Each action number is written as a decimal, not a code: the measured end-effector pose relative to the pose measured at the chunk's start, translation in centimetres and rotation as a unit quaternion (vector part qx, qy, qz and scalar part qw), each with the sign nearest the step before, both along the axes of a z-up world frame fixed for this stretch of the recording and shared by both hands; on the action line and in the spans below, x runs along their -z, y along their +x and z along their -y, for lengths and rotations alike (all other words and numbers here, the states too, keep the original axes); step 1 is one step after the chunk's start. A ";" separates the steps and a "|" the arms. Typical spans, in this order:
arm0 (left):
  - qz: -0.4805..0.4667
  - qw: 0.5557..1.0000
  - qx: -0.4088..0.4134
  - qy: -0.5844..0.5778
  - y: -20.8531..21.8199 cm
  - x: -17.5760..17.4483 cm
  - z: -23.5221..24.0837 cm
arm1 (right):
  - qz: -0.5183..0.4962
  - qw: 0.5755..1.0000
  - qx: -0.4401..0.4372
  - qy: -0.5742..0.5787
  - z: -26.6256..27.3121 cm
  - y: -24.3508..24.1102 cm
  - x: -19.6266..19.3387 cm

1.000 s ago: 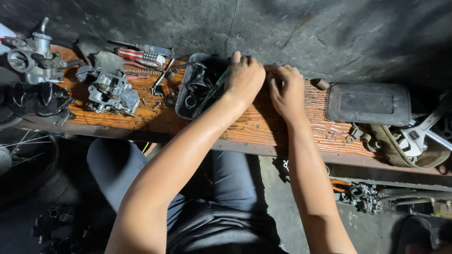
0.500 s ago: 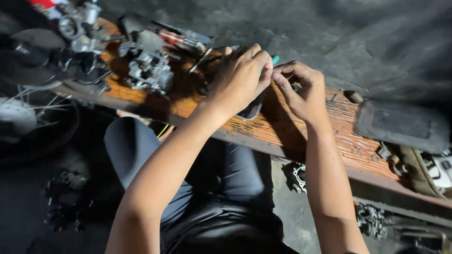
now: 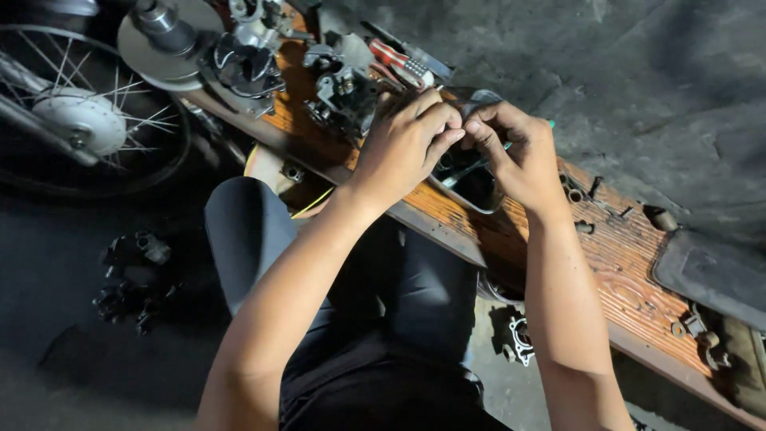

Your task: The person cleans a carburetor part with a cloth, then uses a toothbrush to scrub small components in a tray. They wipe the parts again and reassemble the carburetor using a screwdriver.

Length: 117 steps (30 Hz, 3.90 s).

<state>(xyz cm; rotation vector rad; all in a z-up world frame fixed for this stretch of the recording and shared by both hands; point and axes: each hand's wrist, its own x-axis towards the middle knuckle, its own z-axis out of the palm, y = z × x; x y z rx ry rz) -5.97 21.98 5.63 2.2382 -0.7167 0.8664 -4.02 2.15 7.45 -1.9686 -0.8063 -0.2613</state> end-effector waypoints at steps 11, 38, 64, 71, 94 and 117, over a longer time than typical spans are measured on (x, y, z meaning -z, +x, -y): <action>-0.016 0.996 0.023 -0.080 0.8 3.7 1.5 | -0.017 1.000 0.009 0.014 1.3 0.0 1.7; -0.319 0.946 -0.029 0.048 2.2 5.1 1.0 | -0.103 0.979 0.073 0.158 5.2 1.3 1.3; -0.088 0.968 0.121 -0.201 2.3 5.0 1.4 | -0.294 0.906 0.015 0.305 7.3 1.5 1.8; -0.149 0.922 0.199 -0.296 2.6 5.4 2.1 | -0.345 0.881 0.038 0.323 8.1 1.6 1.7; -0.191 0.896 0.242 -0.318 2.4 6.2 2.4 | -0.091 0.921 0.151 -0.348 8.3 0.6 0.5; -0.202 0.918 0.206 -0.271 2.2 5.3 2.1 | -0.116 0.979 0.149 -0.080 11.9 -0.4 0.0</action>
